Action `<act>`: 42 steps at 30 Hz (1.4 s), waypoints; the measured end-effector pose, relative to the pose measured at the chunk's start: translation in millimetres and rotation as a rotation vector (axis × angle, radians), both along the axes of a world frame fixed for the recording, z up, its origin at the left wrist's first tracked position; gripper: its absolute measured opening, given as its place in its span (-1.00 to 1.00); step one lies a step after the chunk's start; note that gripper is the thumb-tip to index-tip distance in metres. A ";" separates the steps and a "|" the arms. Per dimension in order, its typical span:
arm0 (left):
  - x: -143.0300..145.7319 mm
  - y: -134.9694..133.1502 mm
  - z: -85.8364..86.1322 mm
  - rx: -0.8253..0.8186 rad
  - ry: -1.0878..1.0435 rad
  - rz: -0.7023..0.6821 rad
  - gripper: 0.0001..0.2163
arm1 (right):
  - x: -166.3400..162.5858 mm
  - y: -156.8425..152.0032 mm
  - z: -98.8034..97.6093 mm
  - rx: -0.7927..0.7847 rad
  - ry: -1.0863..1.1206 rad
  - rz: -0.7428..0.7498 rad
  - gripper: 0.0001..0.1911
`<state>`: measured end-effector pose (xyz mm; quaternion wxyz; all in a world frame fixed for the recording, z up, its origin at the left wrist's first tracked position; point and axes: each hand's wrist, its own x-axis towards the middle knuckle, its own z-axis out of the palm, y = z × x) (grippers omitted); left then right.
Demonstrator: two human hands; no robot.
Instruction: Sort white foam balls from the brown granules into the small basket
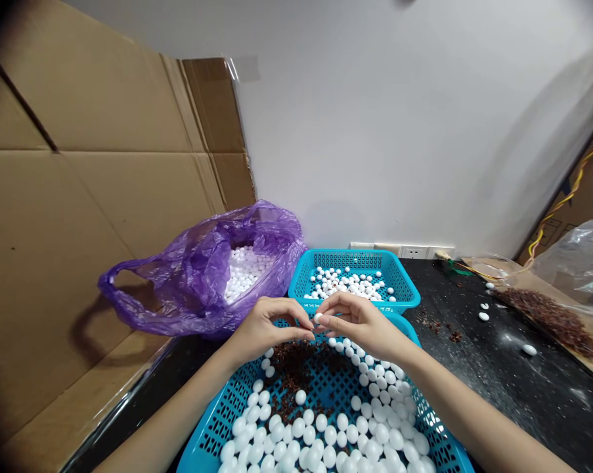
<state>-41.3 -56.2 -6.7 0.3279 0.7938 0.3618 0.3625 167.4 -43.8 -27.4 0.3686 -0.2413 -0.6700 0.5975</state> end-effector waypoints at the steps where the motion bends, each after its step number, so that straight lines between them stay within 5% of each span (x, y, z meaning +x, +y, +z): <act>1: 0.0 0.0 0.0 -0.014 -0.003 -0.017 -0.89 | 0.0 0.3 -0.2 -0.004 0.000 -0.003 -0.83; 8: 0.1 1.3 -4.0 -0.088 -0.057 -0.004 -0.88 | 0.9 2.3 -1.9 -0.010 -0.004 0.001 -0.81; 18: 2.0 2.0 1.2 0.080 -0.012 -0.043 -0.93 | 0.1 1.5 -2.6 -0.033 0.025 0.031 -0.82; 42: 3.0 -0.3 2.9 0.055 0.028 0.004 -0.92 | -0.5 0.5 -3.8 -0.010 -0.023 0.013 -0.78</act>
